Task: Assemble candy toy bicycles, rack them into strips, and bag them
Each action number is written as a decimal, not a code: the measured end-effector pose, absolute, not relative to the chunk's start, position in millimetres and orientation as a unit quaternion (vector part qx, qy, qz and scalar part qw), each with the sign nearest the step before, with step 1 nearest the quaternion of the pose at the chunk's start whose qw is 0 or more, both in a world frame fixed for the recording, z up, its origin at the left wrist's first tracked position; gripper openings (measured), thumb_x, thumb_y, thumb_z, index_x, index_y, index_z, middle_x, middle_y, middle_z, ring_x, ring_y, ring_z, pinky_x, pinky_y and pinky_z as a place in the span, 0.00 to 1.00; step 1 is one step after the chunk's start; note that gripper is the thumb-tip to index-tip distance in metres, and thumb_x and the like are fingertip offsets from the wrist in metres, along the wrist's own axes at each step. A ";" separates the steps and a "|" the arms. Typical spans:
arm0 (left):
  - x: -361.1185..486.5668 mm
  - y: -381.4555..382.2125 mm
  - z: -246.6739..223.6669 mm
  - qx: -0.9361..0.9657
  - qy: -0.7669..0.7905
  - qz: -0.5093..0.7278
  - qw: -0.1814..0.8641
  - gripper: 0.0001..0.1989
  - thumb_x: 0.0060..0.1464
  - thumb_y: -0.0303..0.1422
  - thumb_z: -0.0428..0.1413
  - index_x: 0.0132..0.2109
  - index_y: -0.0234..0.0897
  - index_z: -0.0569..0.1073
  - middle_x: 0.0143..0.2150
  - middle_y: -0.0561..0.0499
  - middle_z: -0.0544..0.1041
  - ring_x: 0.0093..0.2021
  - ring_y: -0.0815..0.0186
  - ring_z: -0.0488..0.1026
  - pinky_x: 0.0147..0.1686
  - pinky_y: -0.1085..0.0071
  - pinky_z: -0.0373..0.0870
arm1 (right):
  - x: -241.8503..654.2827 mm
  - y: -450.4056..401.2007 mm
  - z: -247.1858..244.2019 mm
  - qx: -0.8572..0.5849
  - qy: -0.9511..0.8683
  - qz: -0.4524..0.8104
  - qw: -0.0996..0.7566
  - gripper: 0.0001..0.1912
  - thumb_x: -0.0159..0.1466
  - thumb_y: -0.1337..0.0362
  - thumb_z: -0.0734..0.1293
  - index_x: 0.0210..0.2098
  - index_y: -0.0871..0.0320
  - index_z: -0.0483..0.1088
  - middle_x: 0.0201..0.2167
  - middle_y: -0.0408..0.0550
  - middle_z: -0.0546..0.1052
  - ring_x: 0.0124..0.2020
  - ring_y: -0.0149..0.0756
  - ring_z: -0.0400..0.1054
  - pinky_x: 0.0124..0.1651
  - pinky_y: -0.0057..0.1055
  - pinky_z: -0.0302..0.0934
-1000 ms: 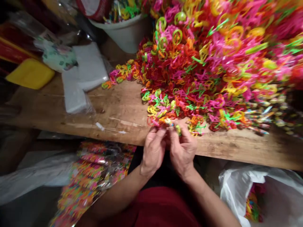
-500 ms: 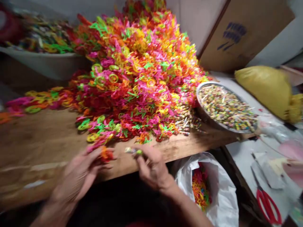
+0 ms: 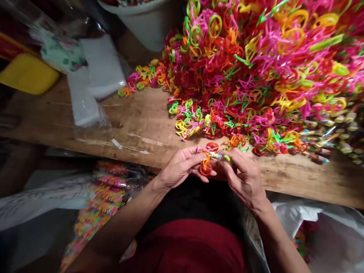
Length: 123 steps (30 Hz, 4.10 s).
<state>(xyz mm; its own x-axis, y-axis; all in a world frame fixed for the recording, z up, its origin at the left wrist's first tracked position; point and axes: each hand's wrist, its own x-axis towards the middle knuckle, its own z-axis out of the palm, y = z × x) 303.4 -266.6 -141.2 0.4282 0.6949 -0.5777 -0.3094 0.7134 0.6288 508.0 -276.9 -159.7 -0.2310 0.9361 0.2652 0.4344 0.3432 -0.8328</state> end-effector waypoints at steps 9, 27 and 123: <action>306.6 -271.4 -149.2 0.225 0.431 0.321 0.813 0.27 0.51 0.44 0.69 0.52 0.31 0.75 0.42 0.41 0.84 0.34 0.61 0.83 0.29 0.70 0.81 | 507.7 -286.2 -159.0 -0.459 -0.789 0.190 0.361 0.20 0.68 0.72 0.64 0.57 0.53 0.73 0.44 0.52 0.80 0.42 0.36 0.77 0.43 0.30 0.72; 304.1 -276.7 -153.2 0.261 0.442 0.321 0.796 0.28 0.48 0.46 0.69 0.47 0.27 0.77 0.37 0.43 0.81 0.32 0.63 0.80 0.24 0.72 0.79 | 509.7 -291.5 -163.9 -0.397 -0.827 0.204 0.343 0.26 0.67 0.74 0.63 0.62 0.50 0.70 0.49 0.50 0.81 0.47 0.38 0.79 0.48 0.30 0.75; 270.2 -272.7 -151.6 0.170 0.387 0.349 0.836 0.19 0.46 0.38 0.73 0.40 0.30 0.79 0.35 0.47 0.81 0.32 0.69 0.77 0.32 0.74 0.77 | 473.5 -285.1 -167.8 -0.486 -0.594 0.470 0.436 0.07 0.65 0.60 0.72 0.42 0.53 0.80 0.39 0.46 0.83 0.39 0.36 0.78 0.44 0.32 0.73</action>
<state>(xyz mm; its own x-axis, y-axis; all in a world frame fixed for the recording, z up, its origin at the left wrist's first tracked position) 270.2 -272.7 -151.6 0.4569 0.7151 -0.5290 -0.4513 0.6989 0.5549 473.5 -285.1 -167.8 -0.1478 0.9871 0.0619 0.1681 0.0868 -0.9819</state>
